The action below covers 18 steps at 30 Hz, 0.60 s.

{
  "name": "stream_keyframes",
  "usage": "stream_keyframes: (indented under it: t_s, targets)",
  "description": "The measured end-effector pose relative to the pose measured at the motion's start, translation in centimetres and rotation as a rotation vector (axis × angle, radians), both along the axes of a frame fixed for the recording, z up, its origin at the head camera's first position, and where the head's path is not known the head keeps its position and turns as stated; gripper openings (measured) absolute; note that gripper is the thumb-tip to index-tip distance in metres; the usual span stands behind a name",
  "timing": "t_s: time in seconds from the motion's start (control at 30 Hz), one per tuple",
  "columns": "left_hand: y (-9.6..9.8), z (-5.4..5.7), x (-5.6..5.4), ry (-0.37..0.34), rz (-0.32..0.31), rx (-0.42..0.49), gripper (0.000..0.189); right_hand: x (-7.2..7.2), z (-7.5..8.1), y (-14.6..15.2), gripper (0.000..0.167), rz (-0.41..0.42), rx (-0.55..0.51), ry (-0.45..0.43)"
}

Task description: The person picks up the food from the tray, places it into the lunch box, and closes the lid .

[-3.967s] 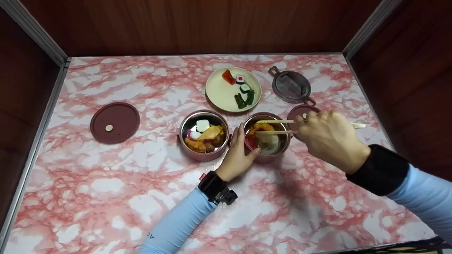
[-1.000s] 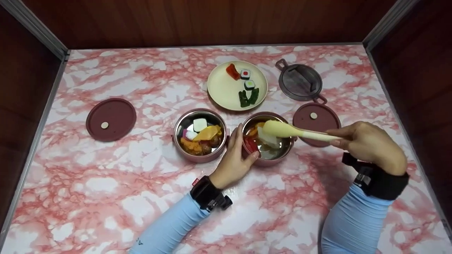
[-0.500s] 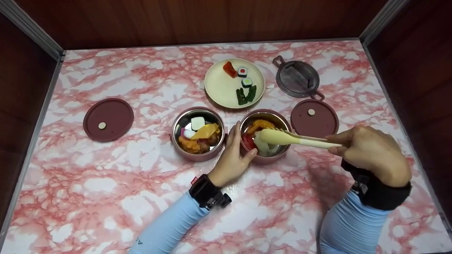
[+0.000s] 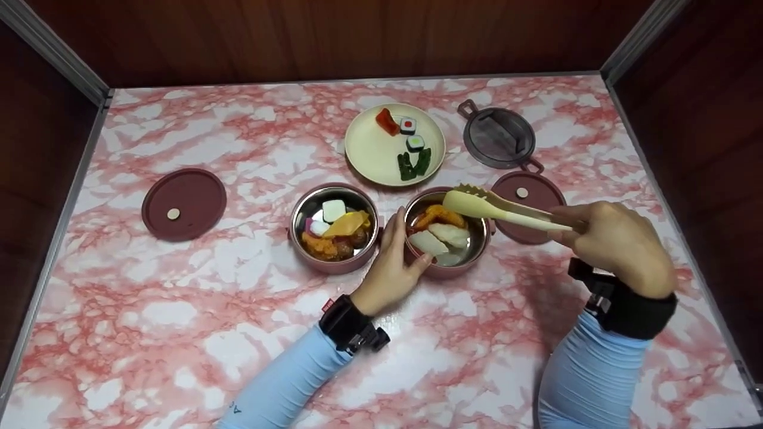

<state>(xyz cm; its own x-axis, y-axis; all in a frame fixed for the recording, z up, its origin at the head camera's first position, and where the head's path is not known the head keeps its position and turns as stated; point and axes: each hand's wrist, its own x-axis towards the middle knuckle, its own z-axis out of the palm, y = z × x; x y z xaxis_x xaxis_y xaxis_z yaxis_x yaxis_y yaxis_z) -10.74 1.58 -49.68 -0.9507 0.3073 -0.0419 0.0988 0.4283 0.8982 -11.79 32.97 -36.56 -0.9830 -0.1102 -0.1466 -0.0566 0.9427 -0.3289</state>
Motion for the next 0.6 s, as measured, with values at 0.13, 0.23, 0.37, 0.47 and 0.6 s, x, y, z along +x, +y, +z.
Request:
stream_keyframes:
  t_s: [0.13, 0.23, 0.37, 0.47, 0.6]
  targets:
    - [0.0, -0.1, 0.0, -0.001, 0.000, -0.004, 0.094, -0.3, -0.2, 0.0, 0.041, 0.000, -0.021, 0.031]
    - [-0.1, -0.1, 0.0, 0.006, 0.000, -0.002, 0.095, -0.5, -0.3, -0.1, 0.040, -0.003, -0.035, 0.055]
    - [-0.2, -0.2, -0.1, 0.011, -0.004, 0.000, 0.095, -0.7, -0.4, -0.4, 0.036, 0.000, -0.045, 0.102]
    - [-0.1, -0.2, 0.0, 0.010, -0.005, -0.003, 0.095, -0.9, -0.6, -0.6, 0.034, 0.007, -0.052, 0.151]
    - [-0.1, -0.1, 0.0, 0.006, -0.002, -0.002, 0.095, -1.4, -1.0, -1.1, 0.032, 0.014, -0.056, 0.196]
